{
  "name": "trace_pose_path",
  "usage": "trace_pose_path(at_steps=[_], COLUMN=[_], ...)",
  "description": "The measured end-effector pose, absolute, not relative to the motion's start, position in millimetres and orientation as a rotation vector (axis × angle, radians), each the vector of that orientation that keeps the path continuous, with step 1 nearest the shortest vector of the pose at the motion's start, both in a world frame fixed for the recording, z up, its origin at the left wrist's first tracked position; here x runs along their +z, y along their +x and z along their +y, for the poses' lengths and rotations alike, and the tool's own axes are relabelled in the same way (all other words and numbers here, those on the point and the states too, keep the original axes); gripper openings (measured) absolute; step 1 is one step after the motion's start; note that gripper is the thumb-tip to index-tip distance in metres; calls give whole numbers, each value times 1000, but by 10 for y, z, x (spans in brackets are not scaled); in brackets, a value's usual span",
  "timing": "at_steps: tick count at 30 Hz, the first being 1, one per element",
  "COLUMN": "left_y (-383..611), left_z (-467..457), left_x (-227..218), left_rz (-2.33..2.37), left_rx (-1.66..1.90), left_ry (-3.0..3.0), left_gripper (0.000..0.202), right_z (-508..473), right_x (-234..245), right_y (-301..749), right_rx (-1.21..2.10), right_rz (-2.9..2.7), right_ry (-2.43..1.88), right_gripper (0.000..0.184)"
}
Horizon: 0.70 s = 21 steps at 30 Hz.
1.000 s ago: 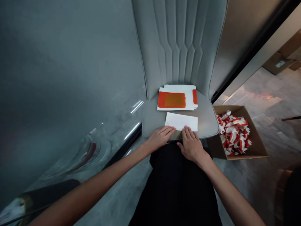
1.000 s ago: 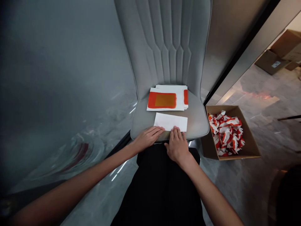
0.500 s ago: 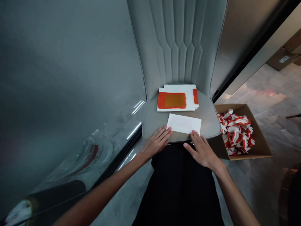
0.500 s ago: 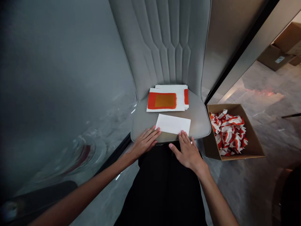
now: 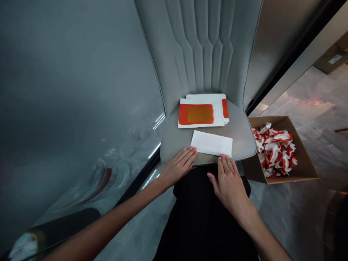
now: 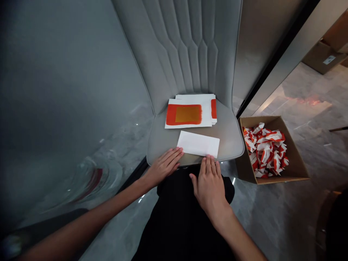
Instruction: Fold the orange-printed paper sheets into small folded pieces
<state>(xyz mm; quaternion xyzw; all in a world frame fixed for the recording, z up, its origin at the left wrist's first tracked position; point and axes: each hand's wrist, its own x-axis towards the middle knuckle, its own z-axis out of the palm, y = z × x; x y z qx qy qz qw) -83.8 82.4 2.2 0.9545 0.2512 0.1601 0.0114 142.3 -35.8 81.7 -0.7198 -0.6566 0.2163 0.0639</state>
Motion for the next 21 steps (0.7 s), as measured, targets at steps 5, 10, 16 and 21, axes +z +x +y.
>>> trace_pose_path(at_steps=[5, 10, 16, 21], left_y=[-808, -780, -745, -702], left_z=[821, 849, 870, 830], left_x=[30, 81, 246, 310], left_rz=[803, 821, 848, 889], left_rx=[489, 439, 379, 293], left_ry=[2983, 2933, 2834, 2820], left_gripper=[51, 47, 45, 47], right_z=[-199, -96, -102, -224], right_x=[788, 804, 885, 868], right_y=[1253, 1372, 1769, 1842], right_rx=[632, 772, 1103, 1186], right_rz=[-2120, -2075, -2090, -1933], right_ry=[-2046, -2182, -2068, -2169], right_gripper=[60, 66, 69, 79])
